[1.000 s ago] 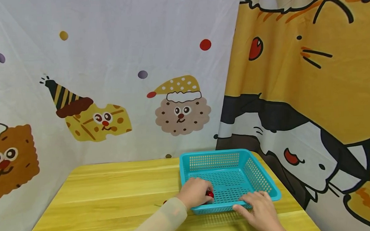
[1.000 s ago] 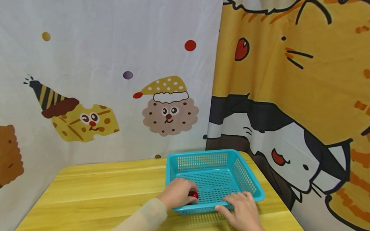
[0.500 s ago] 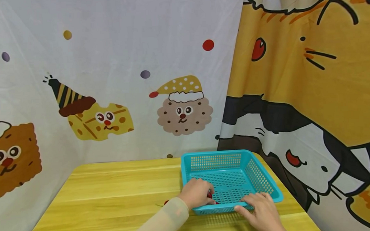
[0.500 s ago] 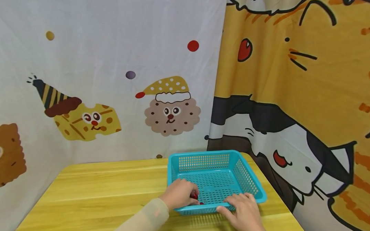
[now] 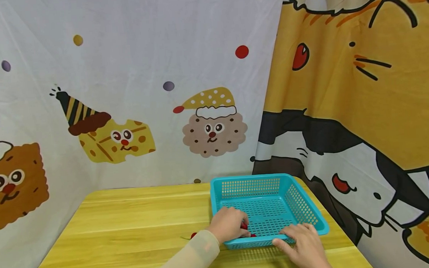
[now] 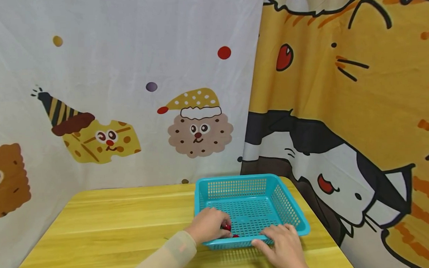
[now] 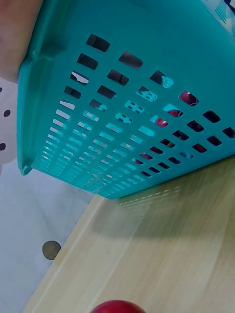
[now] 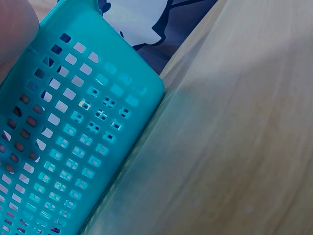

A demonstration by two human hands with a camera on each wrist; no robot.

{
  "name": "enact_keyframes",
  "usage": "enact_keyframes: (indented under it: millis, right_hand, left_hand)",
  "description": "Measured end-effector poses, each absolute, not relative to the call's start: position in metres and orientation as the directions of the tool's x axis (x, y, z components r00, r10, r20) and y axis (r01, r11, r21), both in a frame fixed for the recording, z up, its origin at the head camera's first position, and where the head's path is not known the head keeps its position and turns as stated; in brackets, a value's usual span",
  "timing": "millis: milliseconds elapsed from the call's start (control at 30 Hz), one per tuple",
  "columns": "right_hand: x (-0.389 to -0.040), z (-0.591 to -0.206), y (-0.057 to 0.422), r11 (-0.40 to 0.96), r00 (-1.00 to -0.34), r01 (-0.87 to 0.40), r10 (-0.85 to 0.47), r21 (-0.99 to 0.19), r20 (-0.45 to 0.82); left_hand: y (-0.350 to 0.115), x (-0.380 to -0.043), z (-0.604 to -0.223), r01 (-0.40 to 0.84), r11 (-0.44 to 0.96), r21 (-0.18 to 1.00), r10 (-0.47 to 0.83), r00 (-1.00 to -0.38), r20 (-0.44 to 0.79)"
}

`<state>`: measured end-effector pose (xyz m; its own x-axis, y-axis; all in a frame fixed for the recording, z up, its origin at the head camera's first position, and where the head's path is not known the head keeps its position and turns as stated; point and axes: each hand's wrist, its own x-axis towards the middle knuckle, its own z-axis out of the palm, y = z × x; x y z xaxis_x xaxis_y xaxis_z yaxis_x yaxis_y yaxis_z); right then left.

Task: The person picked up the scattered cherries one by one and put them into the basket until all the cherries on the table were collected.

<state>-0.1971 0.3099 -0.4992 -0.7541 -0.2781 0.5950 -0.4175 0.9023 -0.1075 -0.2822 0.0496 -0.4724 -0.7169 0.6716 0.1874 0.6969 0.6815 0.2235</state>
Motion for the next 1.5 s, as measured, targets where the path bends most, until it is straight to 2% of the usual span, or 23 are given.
enact_keyframes:
  millis: [133, 333, 533, 700, 833, 933, 1067, 1167, 1300, 1500]
  right_hand:
    - [-0.197, -0.500, 0.310, 0.898, -0.744, -0.428, -0.284, -0.105, 0.604]
    - [-0.196, -0.501, 0.310, 0.894, -0.733, -0.439, -0.293, -0.097, 0.614]
    - [-0.196, -0.499, 0.310, 0.890, -0.732, -0.442, -0.290, -0.107, 0.617]
    - [-0.198, -0.497, 0.311, 0.887, -0.728, -0.451, -0.301, -0.100, 0.616]
    - [-0.198, -0.497, 0.311, 0.885, -0.724, -0.456, -0.306, -0.096, 0.618]
    - [-0.198, -0.497, 0.311, 0.884, -0.723, -0.458, -0.307, -0.096, 0.619]
    - [-0.199, -0.496, 0.310, 0.883, -0.715, -0.461, -0.313, -0.085, 0.625]
    - [-0.199, -0.494, 0.311, 0.884, -0.710, -0.462, -0.316, -0.077, 0.630]
    - [-0.199, -0.493, 0.312, 0.887, -0.709, -0.455, -0.309, -0.077, 0.634]
    - [-0.199, -0.496, 0.311, 0.887, -0.716, -0.455, -0.307, -0.085, 0.627]
  left_hand:
    - [0.048, -0.281, -0.472, 0.702, 0.664, 0.257, 0.664, -0.712, 0.229]
    - [0.043, -0.277, -0.471, 0.742, 0.594, 0.311, 0.609, -0.668, 0.429]
    - [0.034, -0.277, -0.469, 0.775, 0.573, 0.267, 0.550, -0.605, 0.575]
    - [0.013, -0.277, -0.457, 0.781, 0.585, 0.219, 0.525, -0.570, 0.632]
    - [-0.014, -0.279, -0.444, 0.743, 0.614, 0.267, 0.501, -0.628, 0.596]
    - [-0.040, -0.278, -0.432, 0.693, 0.642, 0.327, 0.477, -0.695, 0.538]
    - [-0.078, -0.276, -0.425, 0.605, 0.676, 0.421, 0.454, -0.792, 0.408]
    - [-0.102, -0.273, -0.433, 0.547, 0.690, 0.473, 0.473, -0.836, 0.277]
    - [-0.116, -0.267, -0.455, 0.560, 0.687, 0.462, 0.553, -0.816, 0.168]
    - [-0.117, -0.261, -0.483, 0.626, 0.670, 0.399, 0.629, -0.764, 0.142]
